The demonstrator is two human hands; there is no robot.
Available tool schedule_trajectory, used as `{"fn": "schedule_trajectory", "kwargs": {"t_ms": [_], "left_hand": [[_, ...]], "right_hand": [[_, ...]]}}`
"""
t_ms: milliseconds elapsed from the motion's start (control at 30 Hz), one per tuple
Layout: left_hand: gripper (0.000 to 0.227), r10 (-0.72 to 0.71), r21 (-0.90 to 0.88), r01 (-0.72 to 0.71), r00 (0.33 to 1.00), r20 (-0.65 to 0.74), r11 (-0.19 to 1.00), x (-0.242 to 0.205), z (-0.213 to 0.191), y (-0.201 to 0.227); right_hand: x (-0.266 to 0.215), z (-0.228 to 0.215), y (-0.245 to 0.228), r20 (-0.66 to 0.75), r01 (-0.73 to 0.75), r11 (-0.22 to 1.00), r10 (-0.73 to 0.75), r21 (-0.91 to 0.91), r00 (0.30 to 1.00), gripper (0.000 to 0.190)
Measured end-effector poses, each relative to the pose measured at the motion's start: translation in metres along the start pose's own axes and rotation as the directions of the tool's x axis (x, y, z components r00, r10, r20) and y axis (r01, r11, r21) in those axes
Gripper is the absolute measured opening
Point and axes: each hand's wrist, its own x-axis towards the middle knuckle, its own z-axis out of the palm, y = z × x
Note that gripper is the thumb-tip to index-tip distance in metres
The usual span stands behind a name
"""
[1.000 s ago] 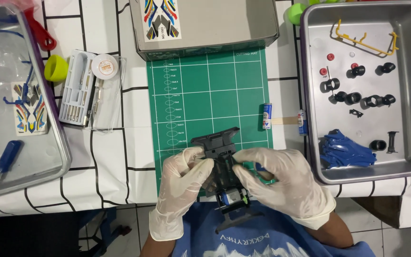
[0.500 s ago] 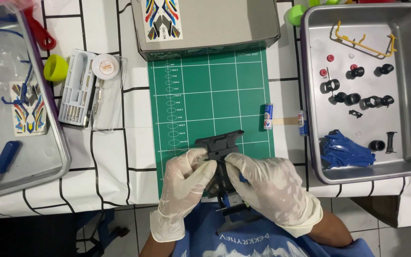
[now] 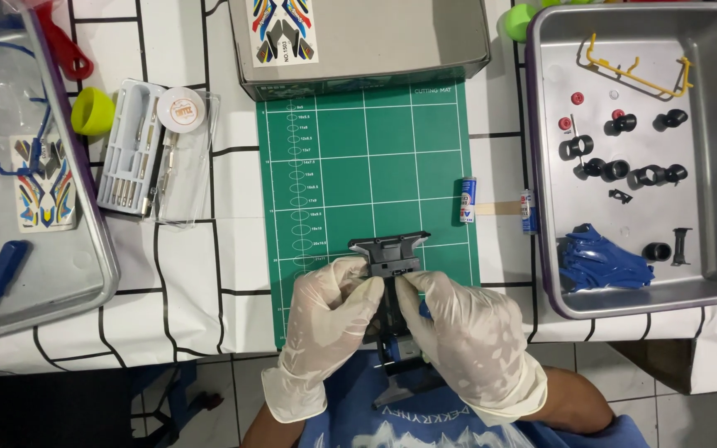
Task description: The person inserts batteries into a black plastic chassis of a remote-controlled vehicle. They use a screwdriver to tighten a screw on the chassis and then place a black cover over the battery compartment.
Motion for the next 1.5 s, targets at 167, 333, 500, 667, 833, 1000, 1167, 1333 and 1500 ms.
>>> {"fn": "schedule_trajectory", "kwargs": {"t_ms": [167, 333, 500, 667, 833, 1000, 1167, 1333, 1500], "left_hand": [[0.020, -0.010, 0.014, 0.010, 1.000, -0.015, 1.000, 0.001, 0.000, 0.002], [0.020, 0.003, -0.010, -0.003, 1.000, 0.006, 1.000, 0.002, -0.002, -0.001], [0.034, -0.008, 0.016, 0.008, 1.000, -0.024, 1.000, 0.001, -0.001, 0.001], [0.030, -0.046, 0.046, 0.049, 0.998, -0.053, 0.998, 0.000, -0.002, 0.007], [0.043, -0.022, 0.135, 0.031, 0.998, -0.064, 0.990, 0.003, -0.004, -0.004], [0.029, 0.059, 0.092, -0.055, 0.997, -0.047, 0.994, 0.005, -0.007, -0.004], [0.038, 0.063, -0.007, -0.063, 0.998, 0.013, 0.998, 0.004, -0.011, 0.000], [0.050, 0.063, -0.056, -0.061, 0.997, 0.034, 0.997, 0.005, -0.014, -0.003], [0.056, 0.052, -0.035, -0.052, 0.999, 0.009, 0.998, 0.007, -0.010, -0.001]], "right_hand": [[0.014, -0.012, -0.005, 0.089, -0.129, 0.991, 0.130, -0.023, 0.987, 0.026], [0.012, -0.024, 0.006, 0.133, -0.147, 0.988, 0.140, 0.042, 0.981, 0.033], [0.018, -0.037, 0.021, 0.268, -0.366, 0.888, 0.294, 0.278, 0.917, 0.033], [0.014, -0.062, 0.059, 0.308, -0.465, 0.469, 0.374, 0.751, 0.875, 0.036], [0.044, -0.080, 0.097, 0.274, -0.478, 0.377, 0.481, 0.793, 0.833, 0.037], [0.082, -0.073, 0.116, 0.372, -0.631, 0.351, 0.576, 0.692, 0.728, 0.035], [0.116, -0.043, 0.116, 0.587, -0.776, 0.200, 0.550, 0.599, 0.595, 0.019], [0.123, -0.006, 0.124, 0.550, -0.666, 0.551, 0.390, 0.503, 0.739, 0.014], [0.105, 0.028, 0.155, 0.348, -0.217, 0.924, 0.100, 0.315, 0.932, 0.013]]}}
